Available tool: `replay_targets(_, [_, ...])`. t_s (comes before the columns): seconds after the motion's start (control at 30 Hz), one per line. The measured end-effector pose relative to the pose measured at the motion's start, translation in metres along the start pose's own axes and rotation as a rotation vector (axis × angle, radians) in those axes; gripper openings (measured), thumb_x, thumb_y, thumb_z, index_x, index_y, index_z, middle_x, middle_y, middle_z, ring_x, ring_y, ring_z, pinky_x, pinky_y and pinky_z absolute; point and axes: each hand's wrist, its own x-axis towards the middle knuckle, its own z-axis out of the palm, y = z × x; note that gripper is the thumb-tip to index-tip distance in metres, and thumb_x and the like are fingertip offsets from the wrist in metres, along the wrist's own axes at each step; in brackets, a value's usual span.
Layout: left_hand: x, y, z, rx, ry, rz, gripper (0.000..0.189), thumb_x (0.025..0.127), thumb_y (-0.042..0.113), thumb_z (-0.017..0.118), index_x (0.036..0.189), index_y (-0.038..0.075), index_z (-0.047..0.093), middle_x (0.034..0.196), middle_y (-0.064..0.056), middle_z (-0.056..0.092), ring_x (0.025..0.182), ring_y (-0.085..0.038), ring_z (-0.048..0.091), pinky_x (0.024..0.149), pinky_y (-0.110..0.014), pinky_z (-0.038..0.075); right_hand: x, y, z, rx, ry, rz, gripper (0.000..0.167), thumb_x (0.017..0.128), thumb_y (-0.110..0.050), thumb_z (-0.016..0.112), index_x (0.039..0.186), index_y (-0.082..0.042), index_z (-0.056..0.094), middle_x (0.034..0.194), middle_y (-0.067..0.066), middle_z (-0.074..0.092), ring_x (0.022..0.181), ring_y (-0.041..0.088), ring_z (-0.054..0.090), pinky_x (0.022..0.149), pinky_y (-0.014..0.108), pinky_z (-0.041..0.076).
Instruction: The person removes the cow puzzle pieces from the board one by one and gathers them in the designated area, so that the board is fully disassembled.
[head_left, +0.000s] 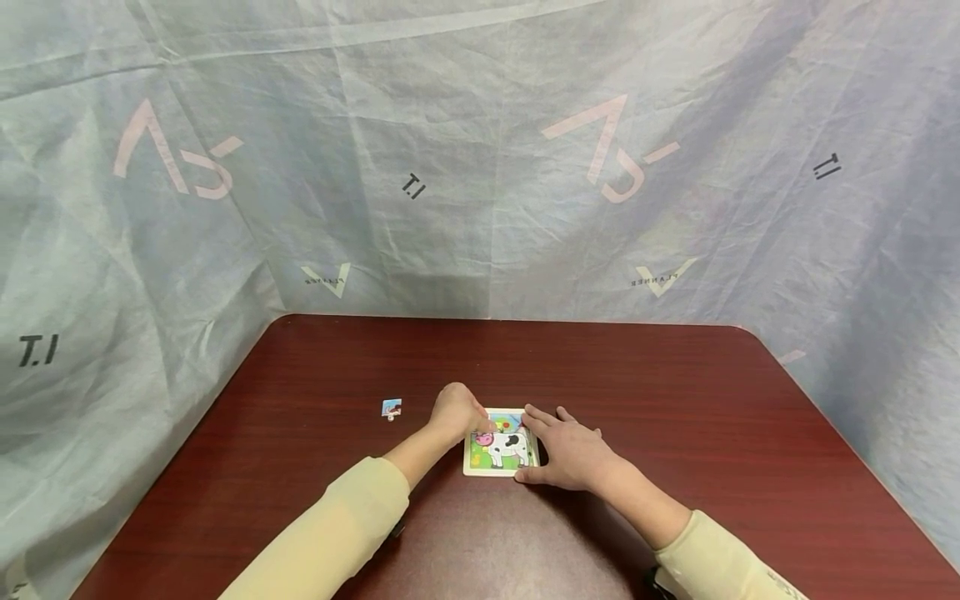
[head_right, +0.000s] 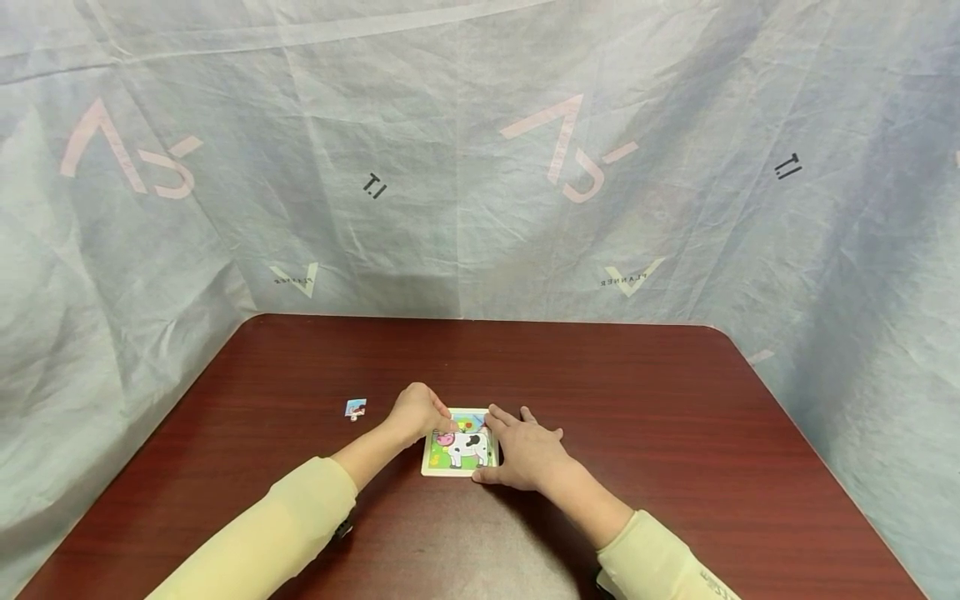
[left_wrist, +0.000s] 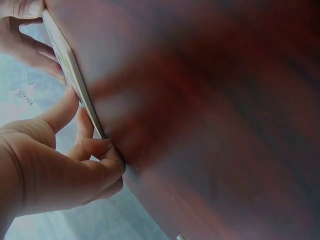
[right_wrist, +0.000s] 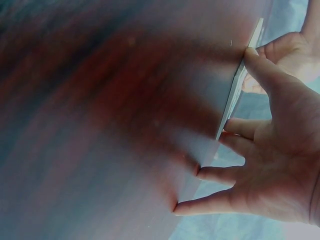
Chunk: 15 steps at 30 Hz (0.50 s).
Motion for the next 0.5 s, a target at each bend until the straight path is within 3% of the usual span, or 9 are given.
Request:
replay_targets(0.3, [-0.0023,-0.0013,0.0015,-0.069,0.008,-0.007,0.023,0.069,0.01,0.095,0.065,0.005,0.072,0.065,-0.001,0.064,0.071,-0.015,0.058,0.068,-0.028,0.051,0.0008,0.0017,0.0019,-0.001,0.0,-0.004,0.09,0.082,-0.06,0.077,0.153,-0.014,0.046,0.161,0.0,0.037,0.142,0.047,0.034,0.084,0.083,0.036])
replay_targets(0.5, [-0.0015,-0.0009,0.0011,-0.025,0.01,-0.018,0.022,0.07,0.014,0.095,0.065,0.008,0.074,0.071,-0.001,0.065,0.075,-0.016,0.057,0.076,-0.031,0.052,0.001,0.001,0.0014,-0.004,0.003,-0.007,0.089,0.082,-0.059,0.077,0.153,-0.014,0.046,0.16,0.001,0.038,0.142,0.048,0.035,0.084,0.083,0.037])
